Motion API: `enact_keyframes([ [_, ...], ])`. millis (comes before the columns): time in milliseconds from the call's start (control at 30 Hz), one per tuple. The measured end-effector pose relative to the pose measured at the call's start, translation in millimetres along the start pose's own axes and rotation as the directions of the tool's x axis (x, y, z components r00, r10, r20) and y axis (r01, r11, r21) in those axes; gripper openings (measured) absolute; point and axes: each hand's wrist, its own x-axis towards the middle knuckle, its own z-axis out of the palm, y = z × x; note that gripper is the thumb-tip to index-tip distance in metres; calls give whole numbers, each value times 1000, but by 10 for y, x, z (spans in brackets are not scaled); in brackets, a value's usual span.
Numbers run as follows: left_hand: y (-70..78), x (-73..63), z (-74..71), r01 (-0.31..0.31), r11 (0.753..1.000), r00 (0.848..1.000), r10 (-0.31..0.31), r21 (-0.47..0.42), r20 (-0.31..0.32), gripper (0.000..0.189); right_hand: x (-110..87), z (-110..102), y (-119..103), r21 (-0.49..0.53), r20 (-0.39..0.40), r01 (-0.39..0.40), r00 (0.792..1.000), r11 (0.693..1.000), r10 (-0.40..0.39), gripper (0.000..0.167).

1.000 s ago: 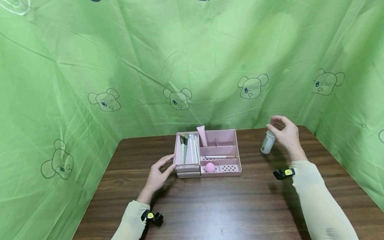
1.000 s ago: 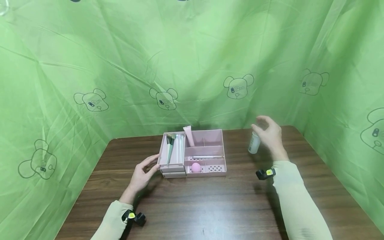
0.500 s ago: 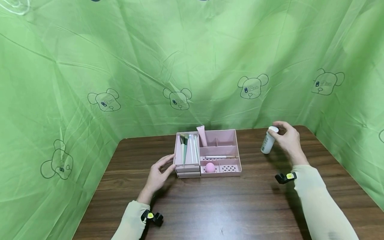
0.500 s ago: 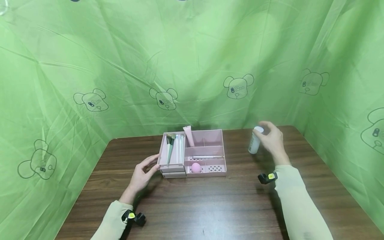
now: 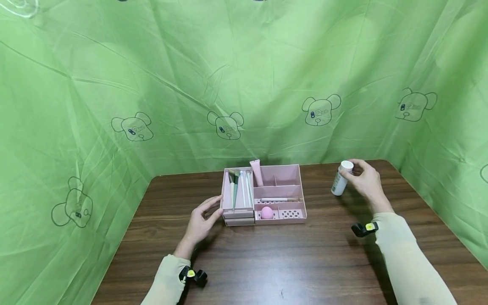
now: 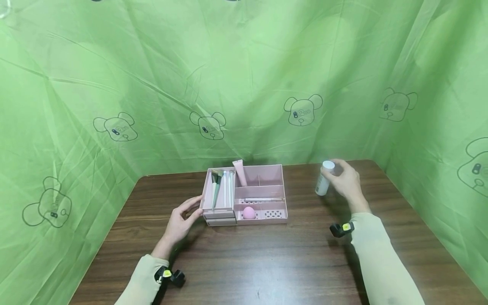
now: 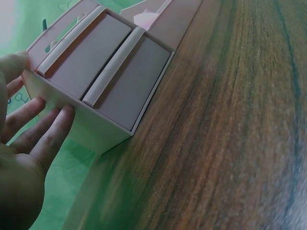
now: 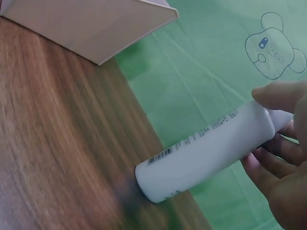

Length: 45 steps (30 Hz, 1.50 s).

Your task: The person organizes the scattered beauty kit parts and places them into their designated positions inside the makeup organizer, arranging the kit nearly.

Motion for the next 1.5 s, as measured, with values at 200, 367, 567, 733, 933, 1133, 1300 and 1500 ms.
enact_keyframes([
  [200, -22, 0, 5, -20, 1000, 1000, 20, -2, -1, 40, 1, 32, 131, -30, 36, 9, 999, 1000, -8, 63],
  [367, -16, 3, 3, -20, 1000, 1000, 20, -21, -1, 40, -4, 47, 169, -27, 26, 29, 999, 999, -28, 64],
  [567, -1, 0, 2, -8, 1000, 1000, 8, -16, 2, 41, -11, 49, 149, -29, 14, 20, 1000, 999, -19, 64],
  [733, 12, 9, 1, -7, 1000, 1000, 7, -13, 3, 40, -11, 40, 129, -30, 6, 14, 1000, 999, -14, 62],
  [933, 18, 9, -2, -2, 1000, 1000, 2, -13, 3, 40, 18, 26, 58, -28, -7, 17, 1000, 999, -17, 62],
  [1133, 18, 11, -7, 8, 1000, 1000, -8, -13, 6, 40, 64, 8, -111, -5, -6, 41, 999, 999, -41, 62],
  [1300, 29, 18, -11, 12, 1000, 1000, -12, -4, 9, 40, 95, 17, -311, 59, -17, 61, 998, 996, -61, 59],
  [1500, 25, 2, -6, 8, 1000, 1000, -8, -6, 3, 40, 119, 31, -612, 111, -38, 113, 993, 987, -109, 55],
])
